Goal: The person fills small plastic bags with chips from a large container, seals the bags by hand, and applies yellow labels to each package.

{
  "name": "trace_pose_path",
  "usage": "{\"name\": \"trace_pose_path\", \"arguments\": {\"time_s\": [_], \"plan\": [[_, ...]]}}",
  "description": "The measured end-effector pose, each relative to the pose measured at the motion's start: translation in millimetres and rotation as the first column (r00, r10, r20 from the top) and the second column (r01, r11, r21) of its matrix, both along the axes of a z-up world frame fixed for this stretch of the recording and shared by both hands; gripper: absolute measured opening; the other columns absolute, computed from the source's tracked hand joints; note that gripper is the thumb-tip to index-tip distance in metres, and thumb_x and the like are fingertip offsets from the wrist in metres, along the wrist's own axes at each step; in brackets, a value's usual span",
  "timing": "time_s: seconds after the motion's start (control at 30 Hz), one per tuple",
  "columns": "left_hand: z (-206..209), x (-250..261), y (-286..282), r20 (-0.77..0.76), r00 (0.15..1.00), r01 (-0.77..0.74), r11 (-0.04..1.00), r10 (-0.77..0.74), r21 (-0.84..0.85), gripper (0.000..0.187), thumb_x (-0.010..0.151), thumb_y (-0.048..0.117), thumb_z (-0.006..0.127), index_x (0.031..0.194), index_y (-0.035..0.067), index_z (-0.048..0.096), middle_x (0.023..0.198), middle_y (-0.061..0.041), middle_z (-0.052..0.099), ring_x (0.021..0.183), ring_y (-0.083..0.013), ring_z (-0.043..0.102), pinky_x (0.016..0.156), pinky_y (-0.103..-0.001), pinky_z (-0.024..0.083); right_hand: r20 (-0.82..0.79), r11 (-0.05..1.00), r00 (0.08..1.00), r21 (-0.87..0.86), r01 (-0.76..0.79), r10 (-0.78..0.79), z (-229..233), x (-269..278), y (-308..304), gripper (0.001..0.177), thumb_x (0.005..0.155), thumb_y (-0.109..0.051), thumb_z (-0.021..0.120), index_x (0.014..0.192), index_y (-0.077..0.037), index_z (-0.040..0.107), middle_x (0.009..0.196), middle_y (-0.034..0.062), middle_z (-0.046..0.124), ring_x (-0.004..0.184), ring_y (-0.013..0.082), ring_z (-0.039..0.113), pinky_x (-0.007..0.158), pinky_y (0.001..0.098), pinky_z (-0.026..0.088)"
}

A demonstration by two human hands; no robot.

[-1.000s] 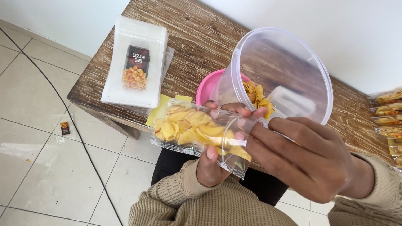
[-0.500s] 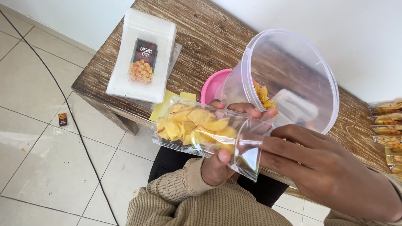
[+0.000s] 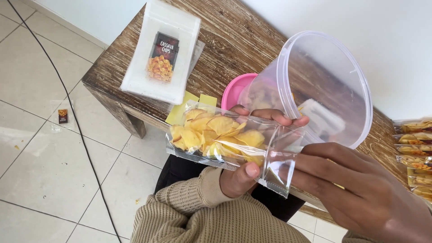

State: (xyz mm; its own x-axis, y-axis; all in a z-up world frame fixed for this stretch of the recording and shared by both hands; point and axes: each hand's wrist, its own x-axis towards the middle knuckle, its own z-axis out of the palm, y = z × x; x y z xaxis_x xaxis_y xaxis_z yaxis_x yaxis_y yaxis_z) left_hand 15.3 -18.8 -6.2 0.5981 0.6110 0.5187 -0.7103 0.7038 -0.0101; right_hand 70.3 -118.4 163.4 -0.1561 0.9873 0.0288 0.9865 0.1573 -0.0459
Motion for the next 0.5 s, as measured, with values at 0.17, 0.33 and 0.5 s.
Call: {"name": "trace_pose_path", "arguments": {"time_s": [0.17, 0.33, 0.5], "plan": [[-3.6, 3.8, 0.4, 0.047, 0.999, 0.014, 0.999, -0.015, 0.031, 0.058, 0.105, 0.03, 0.074, 0.149, 0.027, 0.036, 0.139, -0.02, 0.051, 0.142, -0.0306, 0.051, 0.132, -0.074, 0.033, 0.091, 0.995, 0.996, -0.103, 0.001, 0.009, -11.3, 5.2, -0.2, 0.02, 0.098, -0.013, 0.055, 0.114, -0.005, 0.062, 0.141, 0.0102, 0.06, 0.105, 0.0332, 0.058, 0.089, 0.0463, 0.053], [0.8, 0.8, 4.5, 0.041, 0.998, 0.036, 0.999, -0.038, 0.037, 0.053, 0.103, 0.028, 0.075, 0.142, 0.026, 0.04, 0.137, -0.019, 0.054, 0.14, -0.023, 0.052, 0.133, -0.072, 0.034, 0.13, 1.0, 0.991, -0.029, -0.004, 0.008, -14.1, 5.0, -2.3, 0.017, 0.097, -0.016, 0.06, 0.109, -0.004, 0.064, 0.13, 0.0109, 0.065, 0.097, 0.0319, 0.06, 0.083, 0.0452, 0.055], [-1.0, -1.6, 6.7, 0.046, 0.998, 0.03, 0.998, -0.033, 0.06, 0.057, 0.105, 0.026, 0.073, 0.149, 0.029, 0.038, 0.141, -0.02, 0.053, 0.145, -0.0264, 0.051, 0.134, -0.073, 0.035, 0.211, 0.997, 0.977, -0.072, 0.027, -0.011, -16.0, 7.1, -14.0, 0.027, 0.086, -0.003, 0.065, 0.113, -0.01, 0.065, 0.133, 0.0084, 0.06, 0.097, 0.0341, 0.06, 0.081, 0.0468, 0.059]]}}
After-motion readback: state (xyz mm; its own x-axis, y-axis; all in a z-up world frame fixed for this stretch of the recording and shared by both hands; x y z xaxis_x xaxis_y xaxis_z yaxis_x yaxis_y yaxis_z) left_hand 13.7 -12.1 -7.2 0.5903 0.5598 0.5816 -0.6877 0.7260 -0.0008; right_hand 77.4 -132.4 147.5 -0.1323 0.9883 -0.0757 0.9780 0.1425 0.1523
